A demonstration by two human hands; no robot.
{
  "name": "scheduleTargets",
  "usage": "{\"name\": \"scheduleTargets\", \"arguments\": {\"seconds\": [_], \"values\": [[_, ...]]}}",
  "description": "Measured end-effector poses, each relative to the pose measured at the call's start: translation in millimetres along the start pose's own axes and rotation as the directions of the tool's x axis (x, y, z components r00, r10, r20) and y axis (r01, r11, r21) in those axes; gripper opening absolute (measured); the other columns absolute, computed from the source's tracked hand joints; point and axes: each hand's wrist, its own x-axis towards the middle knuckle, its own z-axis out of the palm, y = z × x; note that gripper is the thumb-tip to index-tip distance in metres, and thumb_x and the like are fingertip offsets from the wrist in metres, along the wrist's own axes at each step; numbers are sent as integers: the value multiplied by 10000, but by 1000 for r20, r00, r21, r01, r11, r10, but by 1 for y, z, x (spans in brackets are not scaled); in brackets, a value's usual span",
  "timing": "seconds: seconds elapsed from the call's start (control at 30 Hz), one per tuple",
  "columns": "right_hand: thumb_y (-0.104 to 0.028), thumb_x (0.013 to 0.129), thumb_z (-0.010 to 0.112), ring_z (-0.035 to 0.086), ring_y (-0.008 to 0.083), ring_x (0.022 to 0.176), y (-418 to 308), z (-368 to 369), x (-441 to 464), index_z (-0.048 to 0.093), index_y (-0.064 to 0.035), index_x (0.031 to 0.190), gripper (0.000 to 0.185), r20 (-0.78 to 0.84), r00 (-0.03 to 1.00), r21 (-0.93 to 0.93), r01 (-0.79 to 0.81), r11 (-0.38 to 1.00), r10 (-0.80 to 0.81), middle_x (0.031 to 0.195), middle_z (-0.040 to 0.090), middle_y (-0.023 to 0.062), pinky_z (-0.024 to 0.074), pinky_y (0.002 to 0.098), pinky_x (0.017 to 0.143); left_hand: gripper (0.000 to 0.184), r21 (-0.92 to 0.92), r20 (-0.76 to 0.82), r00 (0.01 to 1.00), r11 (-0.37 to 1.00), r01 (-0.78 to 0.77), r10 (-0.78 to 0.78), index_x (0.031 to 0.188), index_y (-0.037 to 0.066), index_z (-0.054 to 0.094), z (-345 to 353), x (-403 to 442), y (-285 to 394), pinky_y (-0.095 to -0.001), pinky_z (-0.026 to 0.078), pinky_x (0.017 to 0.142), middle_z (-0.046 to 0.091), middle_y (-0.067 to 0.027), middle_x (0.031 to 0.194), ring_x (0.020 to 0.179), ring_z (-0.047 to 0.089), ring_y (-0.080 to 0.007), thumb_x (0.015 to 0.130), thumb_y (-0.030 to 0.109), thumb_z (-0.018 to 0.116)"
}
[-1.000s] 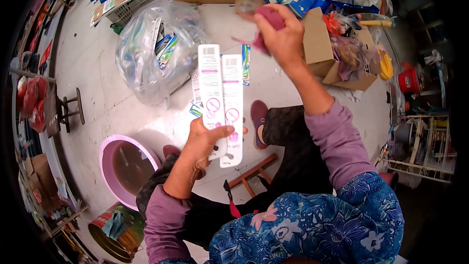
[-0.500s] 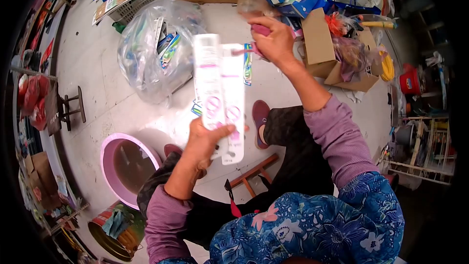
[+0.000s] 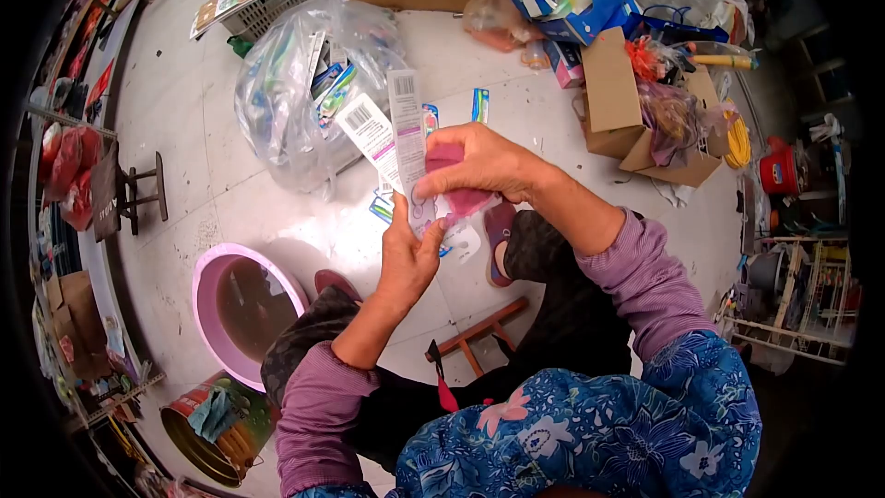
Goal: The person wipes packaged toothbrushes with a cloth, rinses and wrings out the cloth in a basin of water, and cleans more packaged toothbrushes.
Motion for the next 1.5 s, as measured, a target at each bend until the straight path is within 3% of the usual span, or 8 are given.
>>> {"name": "scheduleTargets", "arguments": {"seconds": [0.23, 0.37, 0.43, 0.6, 0.83, 1.03, 1.13, 1.5], "values": [[-230, 617, 847, 594, 104, 735, 24, 0, 11, 663, 6, 907, 417, 44, 994, 3, 100, 995, -100, 818, 656, 45, 489, 248, 658, 558, 81, 124, 986, 989, -122, 111, 1354, -46, 318, 0, -5, -8, -301, 457, 884, 572, -140, 1145, 1061, 562, -208, 867, 1, 588], [-188, 586, 813, 612, 137, 716, 7, -17, 7, 667, 11, 877, 382, 43, 991, -337, 132, 932, -125, 801, 667, 75, 487, 266, 644, 481, -61, 137, 983, 991, -116, 124, 1328, -39, 376, -3, 2, 20, -310, 414, 945, 567, -134, 1152, 1080, 545, -193, 913, 115, 562], [-184, 568, 800, 625, 162, 734, 1, -20, 3, 664, 12, 880, 393, 53, 983, -492, 181, 851, -178, 827, 671, 101, 488, 280, 656, 447, -143, 261, 946, 962, 234, -192, 1284, -30, 456, -20, 9, 39, -333, 364, 1014, 548, -130, 1198, 1143, 502, -180, 956, 272, 481], [-237, 525, 734, 561, 339, 849, 5, -22, 0, 585, 3, 791, 388, 176, 862, -746, 432, 507, -475, 860, 564, 160, 458, 383, 733, 911, -648, 362, 907, 642, 410, -214, 1301, -17, 476, -23, 10, 31, -451, 313, 1070, 485, -119, 1297, 1226, 418, -219, 884, 722, 145], [-185, 594, 698, 530, 318, 782, -2, -10, -14, 562, -30, 757, 263, 364, 761, -838, 520, 169, -537, 777, 511, 120, 424, 413, 647, 1008, -701, 486, 829, 442, 560, -278, 1376, 5, 360, -34, 18, 34, -514, 391, 1002, 463, -215, 1323, 1198, 474, -380, 792, 818, 241], [-118, 578, 723, 510, 245, 860, 5, -4, -16, 572, -64, 722, 215, 425, 707, -878, 475, -66, -566, 830, 506, 66, 406, 372, 681, 726, -621, 686, 677, 271, 735, -265, 1352, -43, 357, -35, 14, 23, -584, 390, 983, 459, -293, 1292, 1191, 469, -460, 910, 528, 430], [-124, 550, 734, 499, 221, 859, 8, -3, -13, 577, -88, 732, 243, 421, 671, -881, 463, -98, -611, 836, 494, 44, 394, 354, 703, 661, -669, 656, 689, 185, 720, -309, 1272, -125, 411, -37, 19, 42, -562, 403, 991, 505, -294, 1239, 1171, 497, -444, 664, 110, 518], [5, 608, 675, 541, 252, 902, 20, -2, 2, 607, -63, 1054, 456, 236, 600, -834, 529, 158, -764, 884, 567, 72, 411, 376, 781, 584, -787, 470, 796, 228, 573, -382, 1239, -42, 449, -30, 14, 19, -390, 570, 700, 575, -185, 1106, 902, 629, -282, 661, 19, 505]]}}
